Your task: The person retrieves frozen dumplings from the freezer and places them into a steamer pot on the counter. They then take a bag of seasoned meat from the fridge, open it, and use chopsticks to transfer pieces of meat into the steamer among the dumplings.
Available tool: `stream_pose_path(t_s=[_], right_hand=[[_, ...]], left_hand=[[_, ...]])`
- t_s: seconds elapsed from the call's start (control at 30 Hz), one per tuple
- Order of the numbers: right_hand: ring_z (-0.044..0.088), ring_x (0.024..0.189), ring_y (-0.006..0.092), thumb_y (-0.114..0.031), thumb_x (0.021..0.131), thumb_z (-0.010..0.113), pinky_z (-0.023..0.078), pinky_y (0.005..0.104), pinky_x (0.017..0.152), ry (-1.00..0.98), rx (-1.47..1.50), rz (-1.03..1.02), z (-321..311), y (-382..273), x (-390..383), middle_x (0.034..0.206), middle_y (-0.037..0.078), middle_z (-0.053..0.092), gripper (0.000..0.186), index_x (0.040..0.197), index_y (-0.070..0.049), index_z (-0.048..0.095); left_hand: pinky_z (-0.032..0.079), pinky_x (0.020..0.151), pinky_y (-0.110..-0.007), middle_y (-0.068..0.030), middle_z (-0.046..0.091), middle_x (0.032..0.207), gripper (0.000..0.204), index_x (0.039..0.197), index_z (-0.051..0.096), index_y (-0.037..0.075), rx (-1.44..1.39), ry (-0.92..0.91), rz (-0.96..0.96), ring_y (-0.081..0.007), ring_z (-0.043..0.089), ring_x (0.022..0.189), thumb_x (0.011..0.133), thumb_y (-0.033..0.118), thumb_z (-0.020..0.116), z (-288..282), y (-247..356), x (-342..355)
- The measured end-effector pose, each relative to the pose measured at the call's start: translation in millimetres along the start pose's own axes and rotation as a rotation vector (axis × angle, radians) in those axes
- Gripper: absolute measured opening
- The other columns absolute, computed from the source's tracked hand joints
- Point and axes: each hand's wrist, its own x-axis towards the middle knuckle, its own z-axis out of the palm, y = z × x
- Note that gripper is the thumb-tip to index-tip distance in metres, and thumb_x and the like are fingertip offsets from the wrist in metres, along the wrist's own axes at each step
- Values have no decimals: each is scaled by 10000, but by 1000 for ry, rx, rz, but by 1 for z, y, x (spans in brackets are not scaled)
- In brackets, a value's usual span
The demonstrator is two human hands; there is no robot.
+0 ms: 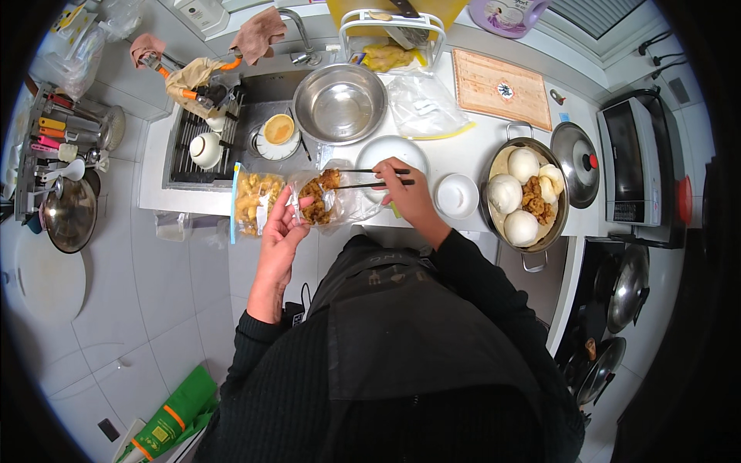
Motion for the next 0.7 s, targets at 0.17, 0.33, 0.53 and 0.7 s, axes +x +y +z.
stream_pose_path(t_s=[0.17,0.33,0.53,0.7], right_hand=[[680,829,182,-297,1017,456,526,253,573,153,91,-77,-66,-37,-46,918,104,650,361,1023,21,626],[656,758,147,-285,1030,429,524,244,629,649,36,-247,-150,-35,-101,912,112,659,388,985,45,629],[610,879,298,-24,836,618,511,350,771,383,-964,-822,-161,60,-102,983,121,599,247,1081,-54,618],[572,1099,310,-159,764,681,494,365,914,297,-1331,-746,-160,113,-98,1135,142,568,288,1009,-47,580]], left_hand=[[424,844,-205,-78,633,1212,689,1482,320,80,11,38,27,-50,541,873,840,-68,522,-1,-4,5],[418,798,-200,-44,655,1131,637,1448,384,113,-8,77,-17,-40,517,810,850,-17,561,0,-12,13],[380,720,-192,-33,655,1124,623,1444,380,93,122,65,-38,-51,500,790,852,-1,550,7,-18,23],[382,740,-207,-21,648,1112,575,1419,414,100,87,67,-32,-56,510,820,882,93,616,8,-17,28]])
